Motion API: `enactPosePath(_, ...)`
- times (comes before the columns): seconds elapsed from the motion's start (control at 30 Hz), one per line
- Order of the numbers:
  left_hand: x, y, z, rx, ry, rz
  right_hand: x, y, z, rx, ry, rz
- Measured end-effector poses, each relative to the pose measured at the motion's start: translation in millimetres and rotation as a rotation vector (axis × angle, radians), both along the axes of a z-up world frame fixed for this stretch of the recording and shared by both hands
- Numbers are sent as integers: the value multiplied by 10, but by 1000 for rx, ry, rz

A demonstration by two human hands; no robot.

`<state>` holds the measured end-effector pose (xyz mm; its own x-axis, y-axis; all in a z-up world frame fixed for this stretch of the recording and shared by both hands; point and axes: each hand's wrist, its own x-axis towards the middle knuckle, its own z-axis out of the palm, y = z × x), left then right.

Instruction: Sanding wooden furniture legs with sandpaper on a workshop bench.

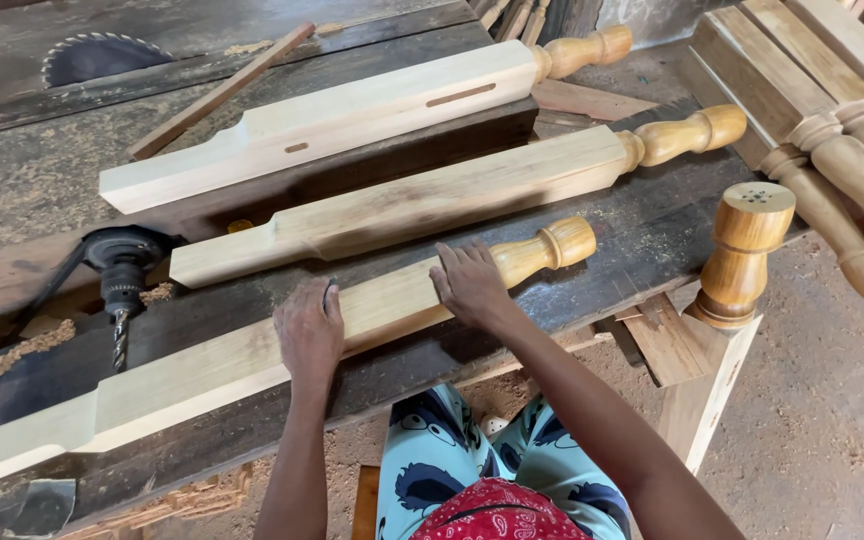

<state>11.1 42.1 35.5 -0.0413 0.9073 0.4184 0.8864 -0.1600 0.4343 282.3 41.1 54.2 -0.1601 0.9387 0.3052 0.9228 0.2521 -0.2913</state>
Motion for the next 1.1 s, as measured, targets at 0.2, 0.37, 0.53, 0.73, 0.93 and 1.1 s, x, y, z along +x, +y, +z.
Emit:
enactPosePath(0.2,174,17,-438,15,139,-52,137,219,72,-81,24,96)
enactPosePath(0.37,983,-441,-231,207,371,-224,243,407,196,-461,35,-7)
enactPosePath(0.53,1272,-547,58,200,184,-226,863,529,84,-205,29,-145)
enactPosePath(0.73,1217,-306,194,-27,16,-239,869,508,126,-244,-36,-245)
enactPosePath(0.93,851,-40,338,-277,95,-356,843,476,121,-236,-67,-224)
enactPosePath(1.1,84,128,483,-487,39,-254,842,449,144,-171,-51,-203)
